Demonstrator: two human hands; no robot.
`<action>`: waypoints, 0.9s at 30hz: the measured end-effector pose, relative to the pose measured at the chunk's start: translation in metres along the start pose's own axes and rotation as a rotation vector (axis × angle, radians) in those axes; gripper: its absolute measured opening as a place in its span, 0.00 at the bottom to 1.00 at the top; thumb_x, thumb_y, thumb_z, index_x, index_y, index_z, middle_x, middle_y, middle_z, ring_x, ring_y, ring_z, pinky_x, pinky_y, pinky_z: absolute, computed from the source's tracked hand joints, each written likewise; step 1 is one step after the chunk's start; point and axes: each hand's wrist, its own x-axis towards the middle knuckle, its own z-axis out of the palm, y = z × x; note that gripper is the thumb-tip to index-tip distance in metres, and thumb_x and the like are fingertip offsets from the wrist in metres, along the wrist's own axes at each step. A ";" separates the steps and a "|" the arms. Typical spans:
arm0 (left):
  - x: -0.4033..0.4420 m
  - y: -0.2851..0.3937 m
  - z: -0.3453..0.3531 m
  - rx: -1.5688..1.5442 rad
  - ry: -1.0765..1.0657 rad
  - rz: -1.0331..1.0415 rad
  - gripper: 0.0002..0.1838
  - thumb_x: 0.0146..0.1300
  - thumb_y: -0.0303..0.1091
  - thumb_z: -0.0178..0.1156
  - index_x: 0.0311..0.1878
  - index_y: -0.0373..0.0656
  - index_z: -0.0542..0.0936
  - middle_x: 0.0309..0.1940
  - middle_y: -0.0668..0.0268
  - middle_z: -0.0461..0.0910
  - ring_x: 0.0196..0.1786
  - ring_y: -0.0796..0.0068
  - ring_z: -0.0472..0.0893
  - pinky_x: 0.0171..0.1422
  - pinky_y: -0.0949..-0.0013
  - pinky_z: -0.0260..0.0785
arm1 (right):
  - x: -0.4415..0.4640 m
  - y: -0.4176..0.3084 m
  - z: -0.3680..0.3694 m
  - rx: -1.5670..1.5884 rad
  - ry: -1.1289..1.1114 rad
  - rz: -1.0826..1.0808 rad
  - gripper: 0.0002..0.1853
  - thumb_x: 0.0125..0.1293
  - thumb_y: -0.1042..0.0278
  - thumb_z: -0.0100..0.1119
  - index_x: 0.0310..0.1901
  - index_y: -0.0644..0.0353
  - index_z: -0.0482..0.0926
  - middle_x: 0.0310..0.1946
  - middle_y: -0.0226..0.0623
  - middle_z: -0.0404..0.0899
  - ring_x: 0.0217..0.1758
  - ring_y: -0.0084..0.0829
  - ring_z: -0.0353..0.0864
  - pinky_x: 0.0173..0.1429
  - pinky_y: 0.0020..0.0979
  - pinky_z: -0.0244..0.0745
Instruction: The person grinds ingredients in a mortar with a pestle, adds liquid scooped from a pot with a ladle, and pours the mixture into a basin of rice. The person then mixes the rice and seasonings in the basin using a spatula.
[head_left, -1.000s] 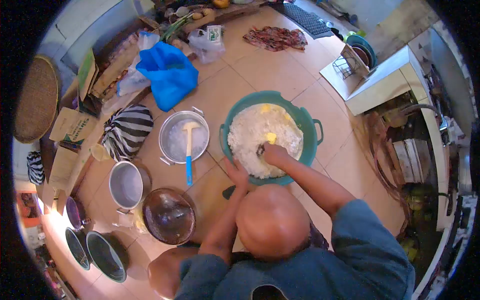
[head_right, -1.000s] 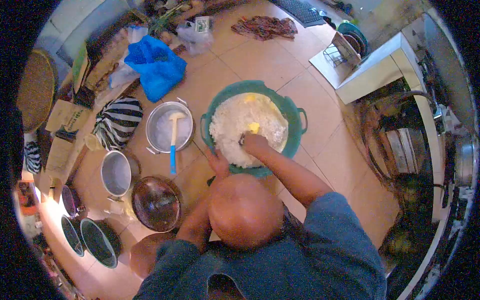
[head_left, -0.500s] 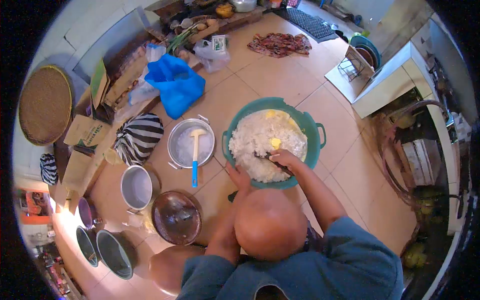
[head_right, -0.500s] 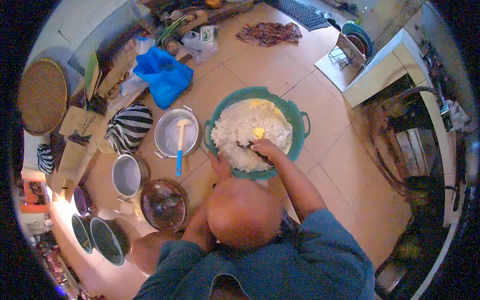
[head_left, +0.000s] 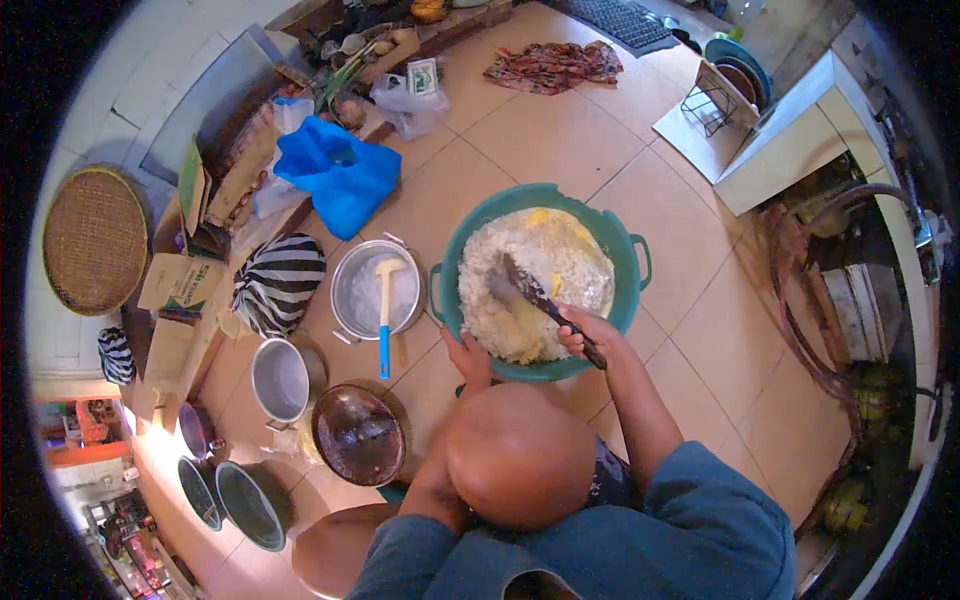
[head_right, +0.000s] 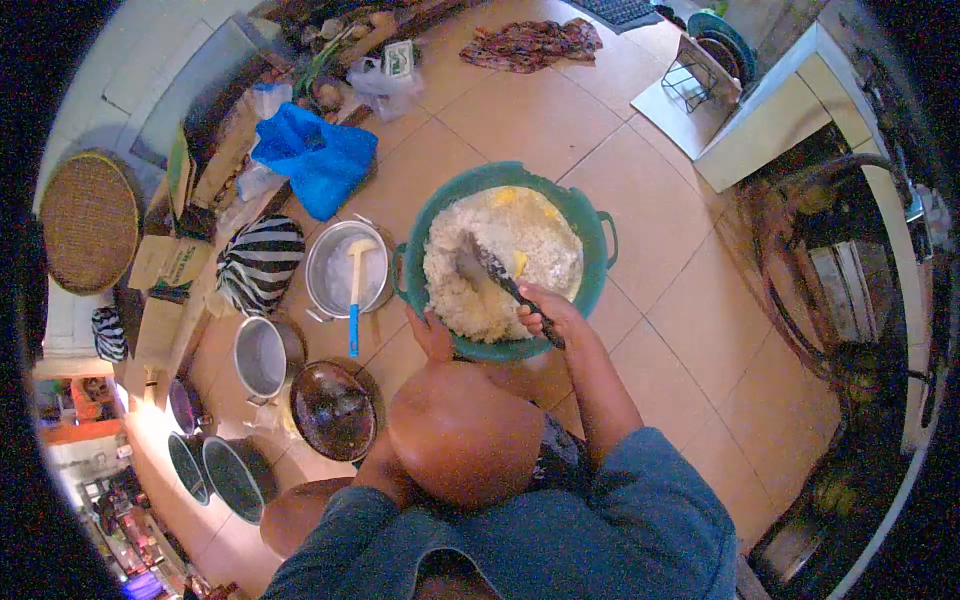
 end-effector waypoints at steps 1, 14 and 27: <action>0.000 0.002 -0.001 0.000 -0.007 -0.020 0.20 0.62 0.25 0.45 0.59 0.36 0.63 0.46 0.51 0.73 0.48 0.58 0.74 0.54 0.63 0.64 | -0.001 0.000 -0.005 0.032 -0.008 0.003 0.14 0.66 0.58 0.51 0.52 0.42 0.64 0.19 0.25 0.65 0.13 0.14 0.59 0.13 0.16 0.55; 0.001 -0.010 0.005 -0.018 0.018 -0.068 0.22 0.61 0.25 0.48 0.60 0.36 0.63 0.48 0.48 0.73 0.52 0.53 0.73 0.55 0.60 0.63 | -0.092 -0.041 0.014 -0.300 0.142 -0.207 0.21 0.69 0.54 0.43 0.62 0.45 0.59 0.16 0.21 0.62 0.10 0.16 0.54 0.14 0.22 0.53; 0.007 -0.016 0.005 0.027 -0.046 -0.156 0.19 0.65 0.32 0.45 0.58 0.37 0.64 0.48 0.47 0.71 0.49 0.50 0.73 0.53 0.56 0.64 | 0.029 0.017 0.009 -1.638 0.304 -0.376 0.20 0.65 0.62 0.41 0.57 0.55 0.67 0.48 0.51 0.74 0.52 0.46 0.74 0.56 0.40 0.66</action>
